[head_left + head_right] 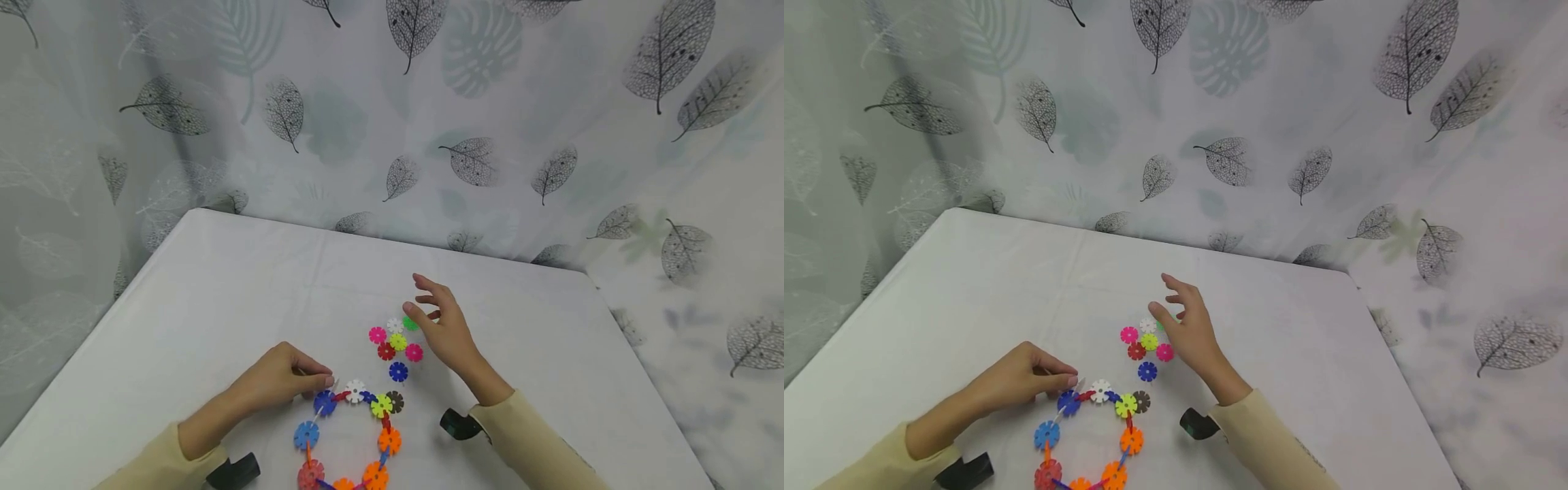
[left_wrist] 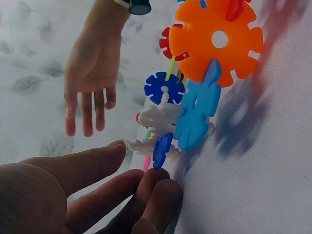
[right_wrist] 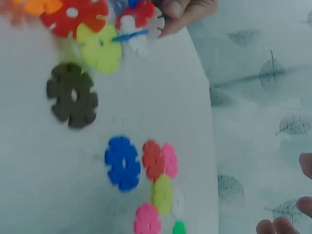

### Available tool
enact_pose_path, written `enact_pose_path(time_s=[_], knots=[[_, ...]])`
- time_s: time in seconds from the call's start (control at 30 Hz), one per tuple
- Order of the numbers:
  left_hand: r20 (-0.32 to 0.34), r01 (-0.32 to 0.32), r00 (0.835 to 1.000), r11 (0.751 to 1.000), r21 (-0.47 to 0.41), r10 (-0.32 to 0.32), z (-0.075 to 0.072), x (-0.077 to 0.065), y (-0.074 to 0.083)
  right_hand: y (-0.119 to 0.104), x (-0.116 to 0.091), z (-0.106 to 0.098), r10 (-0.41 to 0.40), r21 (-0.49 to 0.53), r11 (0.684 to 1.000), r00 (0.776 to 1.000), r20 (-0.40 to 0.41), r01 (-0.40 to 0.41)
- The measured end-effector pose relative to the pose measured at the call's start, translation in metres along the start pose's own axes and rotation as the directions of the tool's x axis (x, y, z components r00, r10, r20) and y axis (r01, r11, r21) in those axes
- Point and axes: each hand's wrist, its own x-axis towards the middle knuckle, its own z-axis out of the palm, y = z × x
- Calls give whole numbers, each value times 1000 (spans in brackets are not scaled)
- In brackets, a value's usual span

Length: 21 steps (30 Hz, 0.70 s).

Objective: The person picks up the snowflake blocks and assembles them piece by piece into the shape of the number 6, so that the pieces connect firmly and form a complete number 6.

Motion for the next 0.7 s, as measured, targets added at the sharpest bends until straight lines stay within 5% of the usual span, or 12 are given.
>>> enact_pose_path(time_s=[0.23,0.43,0.7], knots=[[4,-1,1000,999,-49,1,3,0,-3,27,-3,-14,125,-10,992,992,-31,-126],[-3,-16,1000,999,-49,16,4,1,-8,49,-11,-21,282,-122,954,958,49,-274],[-15,-7,1000,998,-60,7,5,-2,-7,59,-17,-22,303,-181,944,941,149,-275]])
